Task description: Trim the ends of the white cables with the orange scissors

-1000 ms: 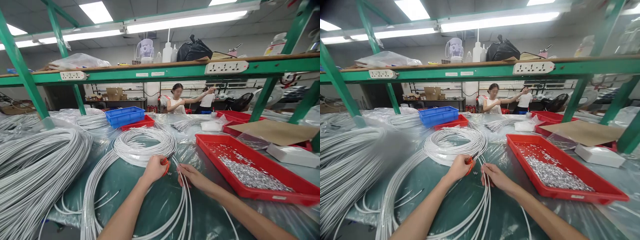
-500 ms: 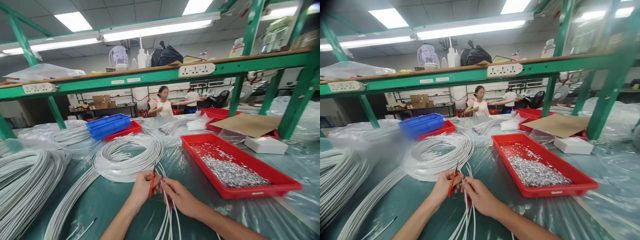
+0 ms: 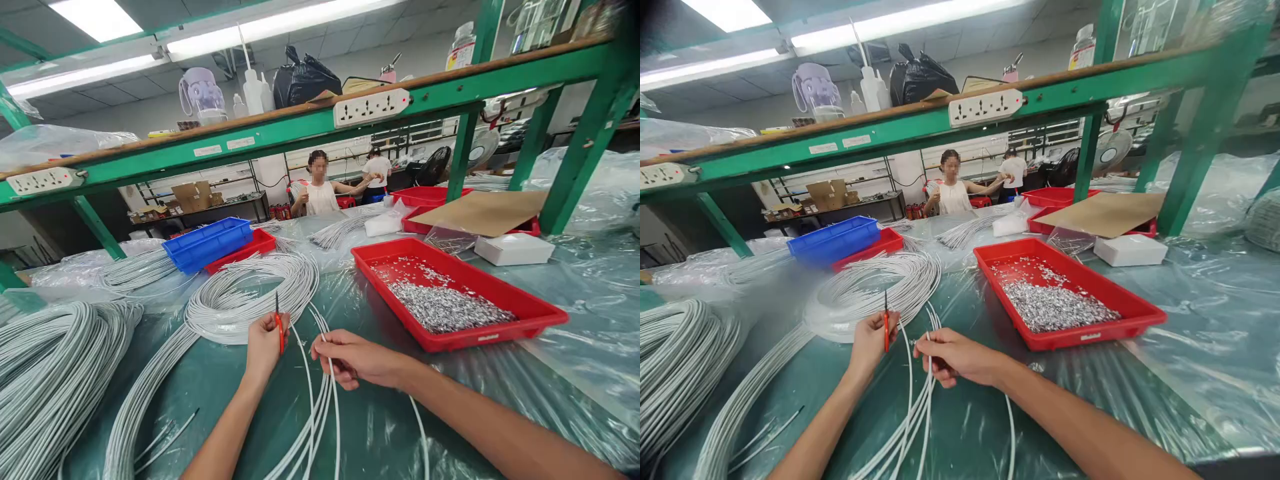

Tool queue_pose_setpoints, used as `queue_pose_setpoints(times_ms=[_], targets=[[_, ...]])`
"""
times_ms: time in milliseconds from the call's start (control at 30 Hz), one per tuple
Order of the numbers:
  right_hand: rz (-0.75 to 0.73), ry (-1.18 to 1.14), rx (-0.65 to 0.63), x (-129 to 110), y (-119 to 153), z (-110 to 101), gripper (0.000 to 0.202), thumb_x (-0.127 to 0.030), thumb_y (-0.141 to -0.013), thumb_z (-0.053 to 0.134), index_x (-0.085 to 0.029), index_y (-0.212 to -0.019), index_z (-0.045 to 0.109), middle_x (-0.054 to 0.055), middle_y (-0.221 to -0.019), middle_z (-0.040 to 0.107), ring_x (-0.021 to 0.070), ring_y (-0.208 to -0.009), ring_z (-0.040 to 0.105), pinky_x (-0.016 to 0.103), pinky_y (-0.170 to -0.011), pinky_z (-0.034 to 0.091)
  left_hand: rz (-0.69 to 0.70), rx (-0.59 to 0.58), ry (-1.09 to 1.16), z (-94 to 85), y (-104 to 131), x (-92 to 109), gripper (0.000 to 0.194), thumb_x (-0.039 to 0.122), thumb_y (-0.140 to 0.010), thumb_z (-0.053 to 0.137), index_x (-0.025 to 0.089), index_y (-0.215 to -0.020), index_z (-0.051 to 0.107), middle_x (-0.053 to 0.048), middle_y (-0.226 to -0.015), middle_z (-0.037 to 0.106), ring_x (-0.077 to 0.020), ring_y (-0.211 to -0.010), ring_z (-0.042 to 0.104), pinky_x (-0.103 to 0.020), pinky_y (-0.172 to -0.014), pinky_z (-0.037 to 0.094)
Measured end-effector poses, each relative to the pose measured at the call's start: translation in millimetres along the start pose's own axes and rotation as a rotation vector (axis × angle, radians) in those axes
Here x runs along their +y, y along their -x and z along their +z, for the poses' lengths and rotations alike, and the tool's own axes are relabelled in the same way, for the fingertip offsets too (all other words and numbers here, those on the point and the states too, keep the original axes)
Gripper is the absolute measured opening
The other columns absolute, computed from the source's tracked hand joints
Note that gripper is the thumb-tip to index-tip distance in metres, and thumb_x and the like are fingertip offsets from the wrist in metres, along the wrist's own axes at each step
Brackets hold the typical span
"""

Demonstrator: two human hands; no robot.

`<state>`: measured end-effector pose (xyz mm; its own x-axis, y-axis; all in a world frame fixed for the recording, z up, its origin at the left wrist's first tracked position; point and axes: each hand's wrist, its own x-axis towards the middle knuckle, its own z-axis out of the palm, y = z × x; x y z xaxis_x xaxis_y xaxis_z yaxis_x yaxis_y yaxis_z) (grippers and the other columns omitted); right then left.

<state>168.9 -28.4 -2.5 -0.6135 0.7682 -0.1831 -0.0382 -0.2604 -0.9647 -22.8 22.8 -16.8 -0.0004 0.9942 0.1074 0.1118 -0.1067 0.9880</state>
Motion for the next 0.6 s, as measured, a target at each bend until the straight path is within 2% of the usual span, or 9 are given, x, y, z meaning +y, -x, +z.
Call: queue_pose_setpoints(times_ms=[133, 233, 333, 433, 533, 600], targets=[[-0.093, 0.029, -0.046, 3.5, -1.4, 2.2, 0.037, -0.048, -0.082, 0.069, -0.012, -0.075, 0.063, -0.006, -0.054, 0.046, 0.0040, -0.042, 0.037, 0.019, -0.040, 0.034, 0.039, -0.108, -0.080, 3.2, 3.2, -1.5, 0.045, 0.055, -0.073, 0.067, 0.014, -0.064, 0.051, 0.004, -0.052, 0.049, -0.0049, -0.044, 0.041, -0.018, -0.044, 0.030], [-0.176, 0.092, 0.000, 7.2, -2.8, 3.5, 0.036, -0.047, -0.083, 0.067, -0.012, -0.076, 0.064, -0.006, -0.051, 0.047, 0.0056, -0.044, 0.043, 0.019, -0.043, 0.038, 0.008, -0.259, -0.098, 8.5, 6.9, -3.2, 0.043, 0.051, -0.070, 0.072, 0.013, -0.062, 0.055, 0.003, -0.050, 0.050, -0.0047, -0.044, 0.040, -0.018, -0.044, 0.030], [-0.168, 0.079, 0.057, 9.5, -4.3, 3.5, 0.035, -0.048, -0.085, 0.064, -0.014, -0.081, 0.060, -0.001, -0.063, 0.057, 0.0067, -0.048, 0.048, 0.019, -0.042, 0.038, -0.027, -0.377, -0.090, 11.4, 9.0, -2.2, 0.041, 0.050, -0.067, 0.075, 0.012, -0.066, 0.059, 0.001, -0.055, 0.057, -0.0067, -0.048, 0.047, -0.019, -0.047, 0.034], [-0.129, 0.028, 0.127, 11.8, -5.9, 3.1, 0.032, -0.047, -0.086, 0.061, -0.015, -0.090, 0.057, -0.001, -0.068, 0.059, 0.0054, -0.046, 0.043, 0.018, -0.039, 0.030, -0.019, -0.352, -0.085, 8.2, 9.7, 3.4, 0.041, 0.051, -0.071, 0.071, 0.012, -0.068, 0.059, 0.000, -0.058, 0.057, -0.0059, -0.049, 0.045, -0.019, -0.047, 0.034], [-0.133, -0.023, 0.193, 15.3, -7.8, 3.6, 0.030, -0.046, -0.087, 0.059, -0.017, -0.093, 0.055, -0.007, -0.059, 0.045, 0.0045, -0.043, 0.031, 0.018, -0.039, 0.025, 0.020, -0.298, -0.092, 1.3, 11.4, 12.4, 0.043, 0.053, -0.075, 0.068, 0.011, -0.076, 0.062, -0.001, -0.061, 0.058, -0.0083, -0.054, 0.051, -0.020, -0.052, 0.038], [-0.155, -0.023, 0.243, 17.4, -9.1, 4.3, 0.031, -0.049, -0.090, 0.056, -0.018, -0.092, 0.054, -0.009, -0.056, 0.036, 0.0049, -0.043, 0.024, 0.018, -0.040, 0.021, 0.041, -0.384, -0.119, -2.7, 13.7, 18.4, 0.042, 0.053, -0.077, 0.066, 0.011, -0.074, 0.060, -0.001, -0.061, 0.057, -0.0086, -0.055, 0.050, -0.021, -0.054, 0.038]])
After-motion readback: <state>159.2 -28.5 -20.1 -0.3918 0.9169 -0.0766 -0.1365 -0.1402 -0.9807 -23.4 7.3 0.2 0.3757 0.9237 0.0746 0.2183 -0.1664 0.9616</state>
